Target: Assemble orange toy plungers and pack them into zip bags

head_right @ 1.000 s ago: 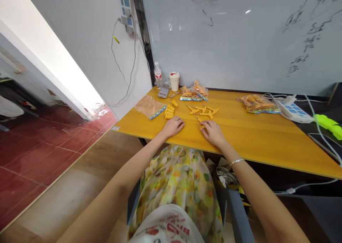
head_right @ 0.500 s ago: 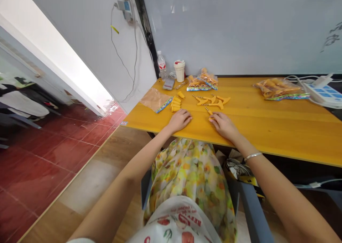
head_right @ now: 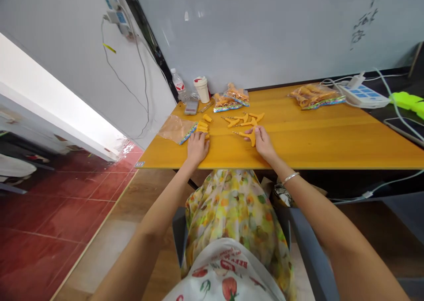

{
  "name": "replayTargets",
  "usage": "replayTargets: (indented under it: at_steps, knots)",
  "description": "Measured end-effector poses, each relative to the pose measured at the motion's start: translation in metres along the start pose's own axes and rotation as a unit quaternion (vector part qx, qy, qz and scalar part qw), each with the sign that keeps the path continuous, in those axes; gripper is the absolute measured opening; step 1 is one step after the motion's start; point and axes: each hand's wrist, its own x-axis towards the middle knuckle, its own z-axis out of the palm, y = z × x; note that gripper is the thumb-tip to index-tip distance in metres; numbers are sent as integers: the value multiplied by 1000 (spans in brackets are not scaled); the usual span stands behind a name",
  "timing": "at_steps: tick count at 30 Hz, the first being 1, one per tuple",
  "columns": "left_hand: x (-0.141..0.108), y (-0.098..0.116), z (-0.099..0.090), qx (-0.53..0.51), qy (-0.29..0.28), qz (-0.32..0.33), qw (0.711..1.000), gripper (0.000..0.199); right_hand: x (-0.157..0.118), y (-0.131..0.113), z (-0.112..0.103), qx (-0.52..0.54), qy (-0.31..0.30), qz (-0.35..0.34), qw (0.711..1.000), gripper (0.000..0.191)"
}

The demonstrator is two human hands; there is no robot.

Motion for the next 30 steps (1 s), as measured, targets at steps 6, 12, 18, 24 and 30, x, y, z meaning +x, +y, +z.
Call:
replayTargets:
  at_steps: [6,12,18,24,30]
  knots:
    - [1,2,-1,28,-14,-21,999,33,-5,-2,18,98,-12,36,994,61]
    - [-1,0,5,-25,-14,1,1000,24,-7,-7,22,101,-27,71,992,61]
    - [1,-5,14,-101,-20,4,995,44,-7,-3,21,91,-19,77,993,58]
    - [0,-5,12,-61,-12,-46,997,40,-8,-3,22,86,-23,70,994,63]
    - [1,-11,24,-160,-12,34,987,32,-9,-7,21,84,-21,77,993,62]
